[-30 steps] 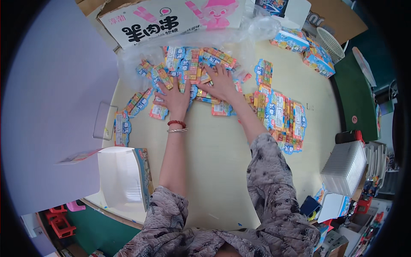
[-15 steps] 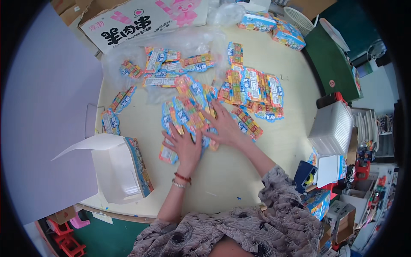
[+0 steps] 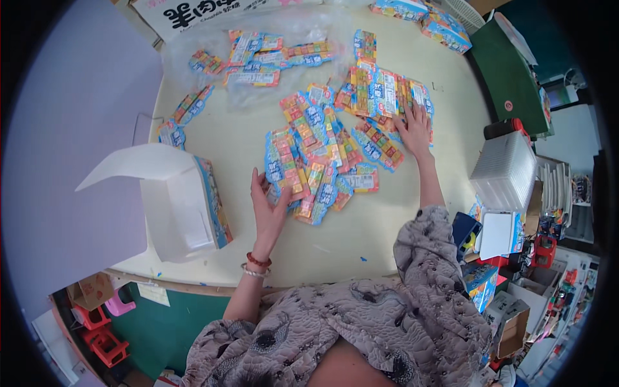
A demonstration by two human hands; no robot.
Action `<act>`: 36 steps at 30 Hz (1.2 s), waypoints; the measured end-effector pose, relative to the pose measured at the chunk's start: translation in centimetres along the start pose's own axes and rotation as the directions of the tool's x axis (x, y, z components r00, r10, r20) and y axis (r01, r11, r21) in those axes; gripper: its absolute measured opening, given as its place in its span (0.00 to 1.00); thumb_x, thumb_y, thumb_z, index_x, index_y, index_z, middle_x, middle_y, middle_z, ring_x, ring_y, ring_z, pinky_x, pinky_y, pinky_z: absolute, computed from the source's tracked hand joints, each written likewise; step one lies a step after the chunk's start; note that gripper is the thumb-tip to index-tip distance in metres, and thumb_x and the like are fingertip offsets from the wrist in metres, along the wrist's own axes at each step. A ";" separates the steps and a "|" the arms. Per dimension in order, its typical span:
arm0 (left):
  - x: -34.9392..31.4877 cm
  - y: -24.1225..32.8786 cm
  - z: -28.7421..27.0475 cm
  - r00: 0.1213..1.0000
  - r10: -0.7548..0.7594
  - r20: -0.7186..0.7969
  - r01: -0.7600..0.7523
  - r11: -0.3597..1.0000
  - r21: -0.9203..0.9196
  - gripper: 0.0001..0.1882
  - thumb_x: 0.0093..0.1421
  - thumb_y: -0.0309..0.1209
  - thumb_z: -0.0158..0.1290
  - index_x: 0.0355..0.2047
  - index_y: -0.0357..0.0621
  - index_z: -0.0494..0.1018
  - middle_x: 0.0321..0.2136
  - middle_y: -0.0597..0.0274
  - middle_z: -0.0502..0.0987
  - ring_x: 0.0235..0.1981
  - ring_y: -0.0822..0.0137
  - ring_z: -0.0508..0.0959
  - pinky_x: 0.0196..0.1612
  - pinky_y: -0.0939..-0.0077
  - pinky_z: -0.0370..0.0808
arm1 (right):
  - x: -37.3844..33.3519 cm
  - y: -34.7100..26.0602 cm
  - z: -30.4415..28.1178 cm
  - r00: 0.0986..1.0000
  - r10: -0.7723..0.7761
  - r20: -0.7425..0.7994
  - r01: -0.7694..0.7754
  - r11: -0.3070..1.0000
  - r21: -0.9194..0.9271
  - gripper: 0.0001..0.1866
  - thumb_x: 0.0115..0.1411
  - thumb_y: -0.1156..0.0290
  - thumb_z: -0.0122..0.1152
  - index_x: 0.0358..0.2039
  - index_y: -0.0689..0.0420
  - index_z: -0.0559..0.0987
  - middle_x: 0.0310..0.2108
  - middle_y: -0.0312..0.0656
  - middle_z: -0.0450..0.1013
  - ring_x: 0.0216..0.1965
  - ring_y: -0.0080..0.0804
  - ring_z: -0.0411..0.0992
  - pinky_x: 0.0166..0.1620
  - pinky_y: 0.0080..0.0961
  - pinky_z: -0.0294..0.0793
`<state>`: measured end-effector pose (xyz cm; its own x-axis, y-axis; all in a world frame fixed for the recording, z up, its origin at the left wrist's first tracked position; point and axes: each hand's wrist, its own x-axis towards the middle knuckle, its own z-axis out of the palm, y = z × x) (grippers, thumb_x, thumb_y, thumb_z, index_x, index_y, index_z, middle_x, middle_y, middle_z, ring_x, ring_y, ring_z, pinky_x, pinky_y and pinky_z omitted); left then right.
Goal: Sorting small collectible toy card packages into stacks and packing them into display boxes.
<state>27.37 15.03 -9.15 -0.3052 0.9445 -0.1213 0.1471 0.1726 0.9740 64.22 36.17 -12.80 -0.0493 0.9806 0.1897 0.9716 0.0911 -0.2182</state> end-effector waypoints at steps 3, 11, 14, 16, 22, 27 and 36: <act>0.7 -1.0 -0.2 0.995 0.067 -0.069 -0.055 0.984 0.167 0.50 0.53 0.39 0.64 0.66 0.36 0.44 0.53 0.48 0.62 0.55 0.56 0.65 0.59 0.63 0.62 | -4.8 -2.2 -1.2 0.997 -0.034 0.067 0.044 0.987 -0.152 0.31 0.62 0.45 0.48 0.64 0.39 0.62 0.67 0.46 0.50 0.68 0.53 0.46 0.66 0.53 0.45; 1.9 -0.2 0.1 0.992 0.101 -0.075 -0.064 0.918 0.393 0.54 0.47 0.43 0.65 0.66 0.38 0.44 0.53 0.46 0.59 0.56 0.50 0.59 0.60 0.52 0.51 | -13.1 -10.9 -4.2 1.000 0.013 0.000 -0.013 0.989 0.149 0.30 0.59 0.52 0.58 0.59 0.53 0.69 0.60 0.51 0.61 0.64 0.52 0.55 0.62 0.47 0.56; 1.8 -0.6 -0.7 0.993 0.086 -0.086 -0.044 0.916 0.400 0.54 0.48 0.43 0.64 0.66 0.40 0.44 0.53 0.46 0.60 0.56 0.50 0.59 0.60 0.52 0.51 | -9.5 -16.4 -6.0 0.988 0.141 0.055 -0.151 0.890 0.431 0.44 0.48 0.50 0.70 0.58 0.65 0.66 0.51 0.57 0.69 0.57 0.50 0.63 0.55 0.39 0.66; 1.6 -1.0 -1.5 0.992 0.081 -0.096 -0.033 0.903 0.427 0.53 0.48 0.43 0.64 0.66 0.41 0.44 0.53 0.46 0.60 0.57 0.50 0.59 0.60 0.51 0.52 | -7.2 -19.0 -5.0 0.975 0.155 0.162 -0.215 0.850 0.482 0.48 0.44 0.48 0.73 0.58 0.66 0.64 0.50 0.59 0.69 0.56 0.49 0.65 0.54 0.39 0.67; 1.5 -3.2 -2.2 0.972 0.233 -0.023 -0.178 0.800 0.572 0.41 0.53 0.39 0.60 0.63 0.39 0.55 0.56 0.51 0.61 0.57 0.50 0.59 0.60 0.54 0.55 | -3.5 -19.5 -2.7 0.756 0.053 0.652 -0.475 0.730 0.492 0.51 0.40 0.50 0.75 0.59 0.65 0.64 0.50 0.57 0.70 0.51 0.43 0.71 0.52 0.36 0.70; 1.4 -3.3 -2.7 0.953 0.259 -0.154 -0.197 0.923 0.332 0.30 0.59 0.37 0.55 0.59 0.41 0.62 0.55 0.54 0.63 0.58 0.54 0.60 0.60 0.62 0.57 | -5.9 -18.8 -2.8 0.875 -0.051 0.481 -0.419 0.417 0.807 0.26 0.50 0.65 0.71 0.47 0.61 0.72 0.41 0.41 0.72 0.40 0.28 0.75 0.38 0.23 0.77; -1.2 1.7 -1.2 0.950 0.271 0.156 -0.260 0.962 -0.087 0.22 0.63 0.27 0.51 0.58 0.42 0.63 0.50 0.60 0.69 0.48 0.70 0.71 0.52 0.75 0.68 | -9.6 -16.8 -6.4 0.903 0.285 0.321 -0.293 -0.136 0.946 0.16 0.60 0.75 0.58 0.47 0.58 0.66 0.41 0.38 0.71 0.39 0.25 0.75 0.34 0.28 0.84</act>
<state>26.88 13.84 -7.08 -0.1038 0.9875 0.1187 0.1386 -0.1038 0.9849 49.83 24.09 -4.82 0.1577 0.9674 -0.1981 -0.3367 -0.1359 -0.9318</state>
